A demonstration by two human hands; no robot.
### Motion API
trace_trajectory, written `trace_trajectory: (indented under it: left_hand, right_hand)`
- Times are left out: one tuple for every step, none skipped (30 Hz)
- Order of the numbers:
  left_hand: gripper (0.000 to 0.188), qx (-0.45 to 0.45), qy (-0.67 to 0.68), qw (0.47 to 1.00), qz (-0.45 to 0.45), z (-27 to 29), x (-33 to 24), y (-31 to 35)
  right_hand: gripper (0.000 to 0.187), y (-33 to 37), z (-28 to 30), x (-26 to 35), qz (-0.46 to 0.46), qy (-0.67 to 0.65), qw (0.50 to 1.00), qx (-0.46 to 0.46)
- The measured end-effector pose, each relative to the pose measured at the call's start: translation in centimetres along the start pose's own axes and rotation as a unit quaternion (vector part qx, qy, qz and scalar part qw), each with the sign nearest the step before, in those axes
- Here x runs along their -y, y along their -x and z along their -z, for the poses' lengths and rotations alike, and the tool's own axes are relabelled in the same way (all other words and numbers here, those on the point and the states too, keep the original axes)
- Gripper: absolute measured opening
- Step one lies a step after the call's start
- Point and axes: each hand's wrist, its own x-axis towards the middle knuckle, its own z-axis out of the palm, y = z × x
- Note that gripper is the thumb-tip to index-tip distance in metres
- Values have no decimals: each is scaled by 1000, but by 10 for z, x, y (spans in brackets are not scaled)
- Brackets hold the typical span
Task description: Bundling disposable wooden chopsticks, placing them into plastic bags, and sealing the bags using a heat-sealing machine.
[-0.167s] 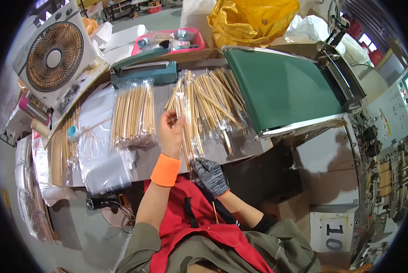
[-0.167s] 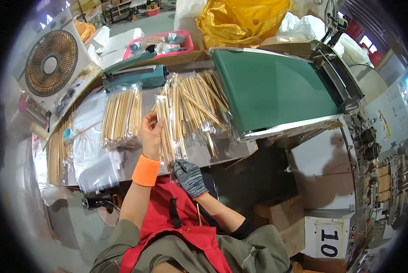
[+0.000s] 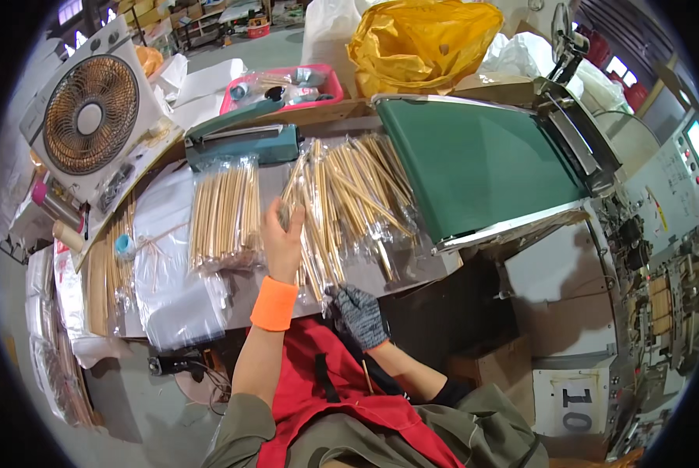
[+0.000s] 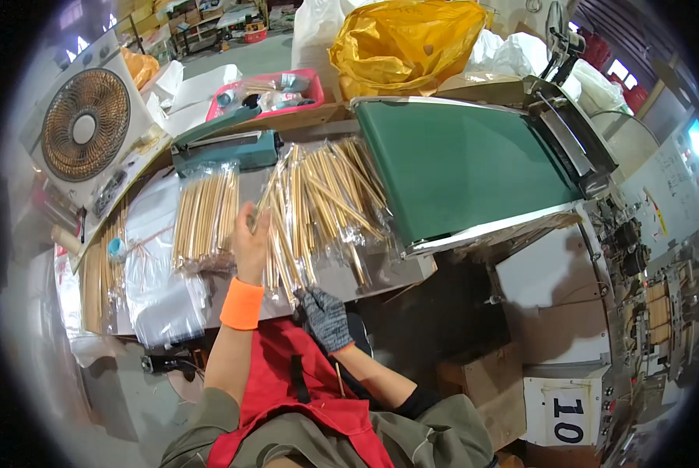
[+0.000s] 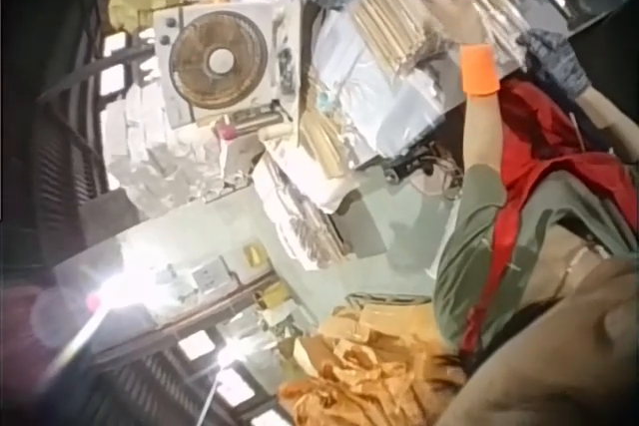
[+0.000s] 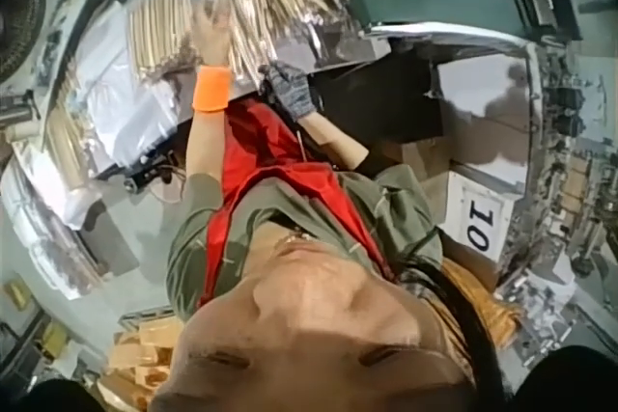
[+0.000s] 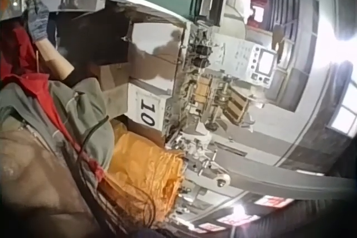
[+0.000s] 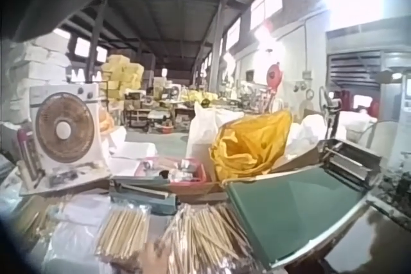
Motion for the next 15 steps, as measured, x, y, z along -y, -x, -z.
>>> trace_trajectory:
  left_hand:
    - [34, 114, 153, 975, 115, 10, 4, 2]
    - [29, 233, 308, 896, 221, 11, -6, 3]
    - [23, 211, 326, 897, 212, 6, -23, 11]
    - [23, 214, 325, 898, 207, 8, -31, 17]
    - [23, 230, 346, 883, 218, 10, -36, 28]
    - [22, 247, 368, 867, 229, 12, -42, 39]
    - [22, 256, 371, 864, 227, 15, -57, 49]
    - [22, 297, 367, 844, 254, 22, -76, 59]
    - [22, 352, 368, 816, 275, 19, -93, 70]
    - [22, 366, 369, 810, 270, 19, -93, 83]
    - [21, 401, 341, 824, 210, 26, -91, 95]
    - [20, 434, 313, 832, 146, 28, -90, 102]
    - [20, 448, 319, 824, 136, 22, -100, 106]
    - [21, 470, 315, 812, 143, 22, -112, 111]
    - [21, 492, 310, 800, 150, 19, -124, 115]
  right_hand:
    - [19, 11, -9, 26, -84, -15, 996, 17]
    - [19, 12, -3, 11, -81, -17, 997, 8]
    - [18, 15, 4, -18, -10, 75, 997, 3]
    - [18, 14, 5, -33, 61, 164, 985, 5]
    - [18, 18, 5, -20, 50, 128, 991, -2]
    - [18, 20, 6, -4, 50, 127, 991, -8]
    - [18, 19, 11, 19, 32, 150, 988, 3]
    - [17, 21, 19, 31, 13, 170, 985, 9]
    - [21, 17, 46, 0, 75, 231, 970, 20]
    - [26, 15, 67, 4, 101, 201, 970, 92]
    - [29, 18, 80, 45, 71, 203, 971, 106]
    - [31, 21, 92, 81, 43, 205, 970, 120]
    - [31, 26, 110, 85, 45, 207, 972, 101]
    - [30, 35, 126, 87, 150, 214, 962, 83]
    - [30, 46, 141, 89, 254, 223, 939, 66]
